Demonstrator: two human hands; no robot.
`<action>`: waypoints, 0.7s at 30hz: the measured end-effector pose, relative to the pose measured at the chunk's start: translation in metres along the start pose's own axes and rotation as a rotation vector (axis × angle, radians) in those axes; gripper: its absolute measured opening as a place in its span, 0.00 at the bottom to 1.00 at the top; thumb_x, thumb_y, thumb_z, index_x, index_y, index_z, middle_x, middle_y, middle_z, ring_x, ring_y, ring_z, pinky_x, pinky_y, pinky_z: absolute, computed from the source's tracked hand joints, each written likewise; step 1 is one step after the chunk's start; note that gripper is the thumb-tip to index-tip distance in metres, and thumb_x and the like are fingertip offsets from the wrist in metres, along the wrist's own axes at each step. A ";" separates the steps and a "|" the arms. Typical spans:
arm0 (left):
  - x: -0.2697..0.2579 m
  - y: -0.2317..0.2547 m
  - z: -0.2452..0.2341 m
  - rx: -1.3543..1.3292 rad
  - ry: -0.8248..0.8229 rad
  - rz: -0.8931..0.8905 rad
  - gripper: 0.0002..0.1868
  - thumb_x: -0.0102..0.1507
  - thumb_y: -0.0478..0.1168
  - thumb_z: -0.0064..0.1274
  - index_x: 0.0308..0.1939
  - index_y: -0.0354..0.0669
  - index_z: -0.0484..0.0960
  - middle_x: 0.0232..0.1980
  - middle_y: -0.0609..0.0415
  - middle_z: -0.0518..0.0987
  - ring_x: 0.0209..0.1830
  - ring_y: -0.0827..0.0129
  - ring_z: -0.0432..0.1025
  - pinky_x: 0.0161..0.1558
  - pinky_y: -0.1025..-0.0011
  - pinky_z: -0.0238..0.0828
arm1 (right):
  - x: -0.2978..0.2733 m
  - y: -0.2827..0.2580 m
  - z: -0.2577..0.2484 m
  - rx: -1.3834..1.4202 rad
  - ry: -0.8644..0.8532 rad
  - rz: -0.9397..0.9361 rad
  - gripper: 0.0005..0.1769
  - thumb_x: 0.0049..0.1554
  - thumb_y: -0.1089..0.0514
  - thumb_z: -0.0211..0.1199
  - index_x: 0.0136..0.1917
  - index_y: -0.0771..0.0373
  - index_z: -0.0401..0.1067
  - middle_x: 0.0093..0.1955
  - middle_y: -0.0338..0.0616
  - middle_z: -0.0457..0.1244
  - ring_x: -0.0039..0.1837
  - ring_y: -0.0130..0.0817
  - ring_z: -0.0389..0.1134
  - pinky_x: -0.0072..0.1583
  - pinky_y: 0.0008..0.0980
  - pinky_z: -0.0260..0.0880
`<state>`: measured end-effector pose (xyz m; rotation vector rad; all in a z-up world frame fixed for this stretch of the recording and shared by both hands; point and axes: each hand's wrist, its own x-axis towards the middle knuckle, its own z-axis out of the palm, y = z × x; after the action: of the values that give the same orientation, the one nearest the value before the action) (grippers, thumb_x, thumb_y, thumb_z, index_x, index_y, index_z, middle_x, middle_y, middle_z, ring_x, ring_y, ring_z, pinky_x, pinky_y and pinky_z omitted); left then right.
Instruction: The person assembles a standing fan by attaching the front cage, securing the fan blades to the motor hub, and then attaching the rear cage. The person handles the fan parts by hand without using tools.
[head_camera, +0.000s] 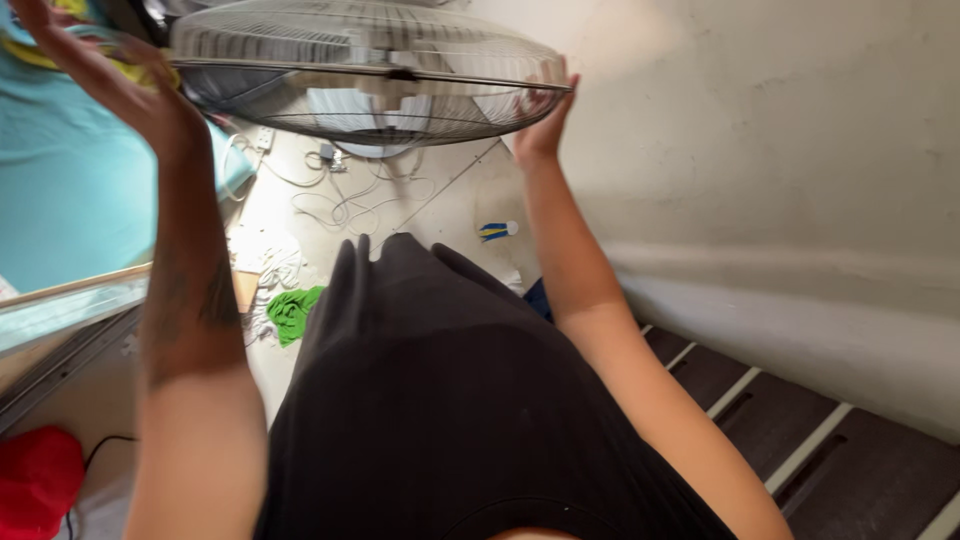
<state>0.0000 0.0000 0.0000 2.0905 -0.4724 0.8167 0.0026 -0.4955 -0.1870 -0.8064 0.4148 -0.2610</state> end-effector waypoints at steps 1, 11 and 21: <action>-0.008 0.013 -0.005 0.077 -0.028 0.109 0.68 0.53 0.72 0.73 0.82 0.41 0.53 0.79 0.38 0.62 0.79 0.44 0.56 0.78 0.44 0.53 | 0.001 0.006 -0.005 0.007 0.030 0.016 0.38 0.57 0.24 0.47 0.74 0.41 0.58 0.72 0.27 0.57 0.64 0.30 0.58 0.61 0.39 0.55; 0.003 0.063 -0.008 0.242 -0.340 0.275 0.68 0.47 0.57 0.84 0.79 0.37 0.56 0.74 0.41 0.70 0.73 0.49 0.68 0.68 0.55 0.71 | 0.030 0.091 -0.013 0.391 -0.402 0.494 0.46 0.65 0.17 0.48 0.65 0.63 0.63 0.60 0.47 0.59 0.59 0.43 0.63 0.63 0.48 0.68; -0.018 0.052 -0.003 0.175 -0.347 0.206 0.61 0.47 0.51 0.84 0.77 0.39 0.64 0.72 0.42 0.71 0.72 0.51 0.70 0.67 0.59 0.75 | 0.016 0.068 0.059 0.223 -0.111 0.567 0.51 0.55 0.16 0.36 0.75 0.53 0.57 0.74 0.46 0.54 0.70 0.49 0.55 0.60 0.65 0.61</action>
<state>-0.0443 -0.0276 0.0185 2.3874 -0.8396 0.6267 0.0485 -0.4186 -0.2053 -0.4563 0.4829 0.2611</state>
